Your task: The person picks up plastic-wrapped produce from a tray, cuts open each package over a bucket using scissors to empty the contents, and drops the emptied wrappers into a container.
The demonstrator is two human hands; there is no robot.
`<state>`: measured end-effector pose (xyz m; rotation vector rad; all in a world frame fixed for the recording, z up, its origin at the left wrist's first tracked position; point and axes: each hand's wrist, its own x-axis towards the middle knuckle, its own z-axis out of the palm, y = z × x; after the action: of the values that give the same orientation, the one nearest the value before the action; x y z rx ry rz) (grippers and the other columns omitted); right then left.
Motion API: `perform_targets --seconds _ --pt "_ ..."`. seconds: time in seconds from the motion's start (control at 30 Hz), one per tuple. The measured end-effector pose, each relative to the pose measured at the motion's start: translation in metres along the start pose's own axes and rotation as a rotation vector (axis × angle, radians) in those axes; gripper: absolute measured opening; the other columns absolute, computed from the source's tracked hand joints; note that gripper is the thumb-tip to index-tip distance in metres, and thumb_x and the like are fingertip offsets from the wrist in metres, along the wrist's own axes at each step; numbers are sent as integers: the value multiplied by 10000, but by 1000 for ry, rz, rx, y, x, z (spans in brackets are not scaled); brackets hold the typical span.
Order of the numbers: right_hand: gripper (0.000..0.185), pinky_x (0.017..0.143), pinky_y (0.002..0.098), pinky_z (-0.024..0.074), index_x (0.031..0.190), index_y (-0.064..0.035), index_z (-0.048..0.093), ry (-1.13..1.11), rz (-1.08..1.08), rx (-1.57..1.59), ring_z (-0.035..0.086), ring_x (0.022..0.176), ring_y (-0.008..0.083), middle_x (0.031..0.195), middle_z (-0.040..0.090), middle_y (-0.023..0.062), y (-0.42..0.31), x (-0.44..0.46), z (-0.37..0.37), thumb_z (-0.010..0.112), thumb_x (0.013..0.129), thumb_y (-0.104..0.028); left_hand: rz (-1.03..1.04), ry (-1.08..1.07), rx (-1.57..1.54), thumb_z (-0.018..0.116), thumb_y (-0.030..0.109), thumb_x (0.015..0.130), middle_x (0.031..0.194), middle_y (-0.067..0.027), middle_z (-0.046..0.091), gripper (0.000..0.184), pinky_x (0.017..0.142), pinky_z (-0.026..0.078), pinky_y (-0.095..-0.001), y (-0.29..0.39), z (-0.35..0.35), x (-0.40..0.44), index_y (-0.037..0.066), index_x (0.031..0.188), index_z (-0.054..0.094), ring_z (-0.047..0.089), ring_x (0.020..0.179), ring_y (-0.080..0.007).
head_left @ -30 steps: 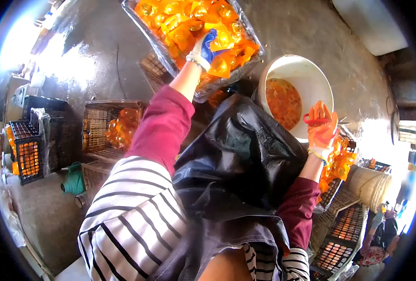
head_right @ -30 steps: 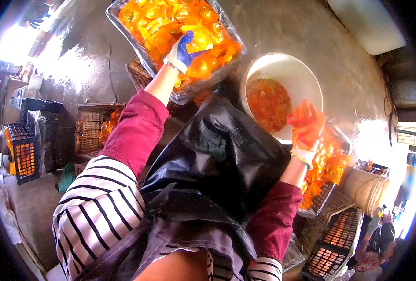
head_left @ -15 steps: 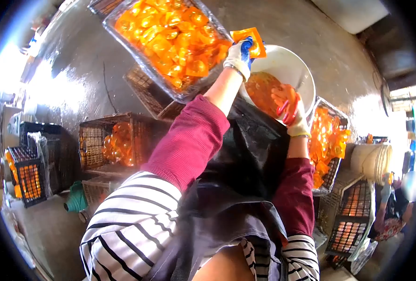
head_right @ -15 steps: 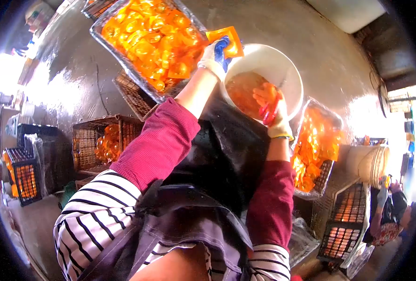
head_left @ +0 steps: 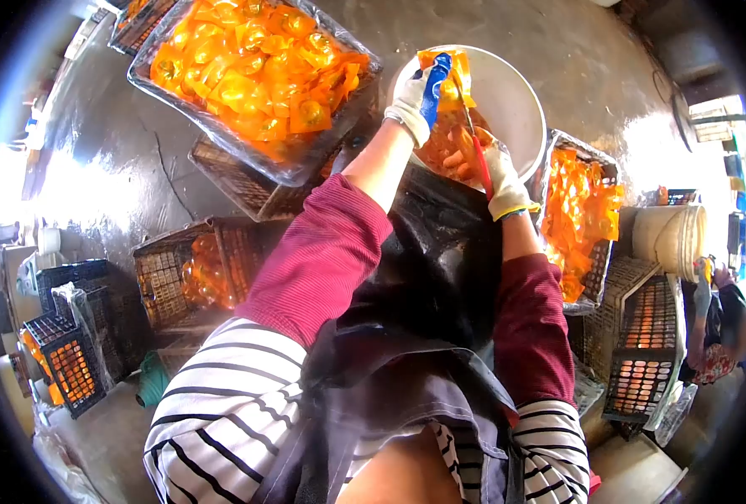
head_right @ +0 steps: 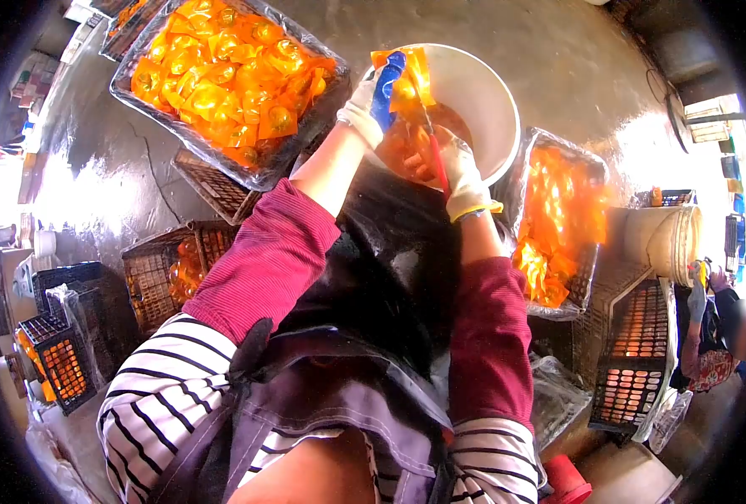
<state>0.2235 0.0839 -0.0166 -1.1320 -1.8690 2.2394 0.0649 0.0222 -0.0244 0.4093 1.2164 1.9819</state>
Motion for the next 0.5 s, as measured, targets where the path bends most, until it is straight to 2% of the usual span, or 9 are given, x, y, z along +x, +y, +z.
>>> perform_targets --seconds 0.07,0.1,0.17,0.2,0.27,0.3,0.37,0.43,0.5 --pt "371 500 274 477 1135 -56 518 46 -28 -119 582 542 164 743 656 118 -10 -10 6 575 884 -323 -26 34 -93 632 384 833 1127 -89 560 499 885 463 -344 3 4 -6 86 1204 482 546 1038 -205" --pt "362 495 272 474 1133 -59 520 58 -46 -55 577 528 165 731 653 116 -9 -10 6 576 883 -315 -38 50 -140 639 358 835 1114 -87 567 482 874 476 -337 5 6 -9 85 1200 484 559 1018 -204" --pt "343 486 268 469 1127 -67 522 80 -83 74 566 498 167 708 648 111 2 -6 5 579 881 -299 -24 -56 -156 652 290 832 1078 -77 584 445 832 506 -312 1 2 -9 79 1191 496 586 959 -200" --pt "337 483 267 467 1123 -68 524 98 -157 70 562 488 169 698 646 111 13 3 4 579 881 -295 -17 -109 -163 658 257 831 1061 -72 592 428 812 521 -300 -3 -1 -10 77 1186 502 600 930 -197" --pt "325 475 267 464 1115 -69 529 137 -304 61 556 467 171 678 640 110 28 21 4 578 880 -288 -151 -114 -63 663 250 828 1046 -60 592 460 809 518 -255 -15 -8 -2 40 1203 500 590 929 -170" --pt "314 476 267 464 1113 -72 530 117 -238 86 558 471 171 680 640 109 28 20 0 575 883 -281 -220 -117 -14 665 246 826 1039 -55 592 476 808 516 -232 -21 -11 2 21 1212 499 584 929 -156" --pt "294 477 267 463 1109 -76 532 77 -103 132 562 478 172 683 639 106 12 5 -2 568 887 -266 -223 -135 -47 661 233 828 1036 -64 594 477 820 518 -247 -12 -8 -4 11 1216 493 597 928 -165" --pt "288 473 269 456 1115 -78 529 70 -153 243 568 487 166 699 646 102 22 12 -6 559 890 -256 -209 -135 -37 656 232 832 1040 -70 597 462 826 518 -251 -8 -6 -7 14 1208 501 602 931 -172" --pt "275 527 255 470 1125 -56 524 128 -245 96 585 587 162 812 631 114 40 29 -12 542 900 -213 -236 -144 -39 647 220 837 1044 -82 599 436 813 524 -270 -8 -8 -9 26 1200 503 599 956 -190"
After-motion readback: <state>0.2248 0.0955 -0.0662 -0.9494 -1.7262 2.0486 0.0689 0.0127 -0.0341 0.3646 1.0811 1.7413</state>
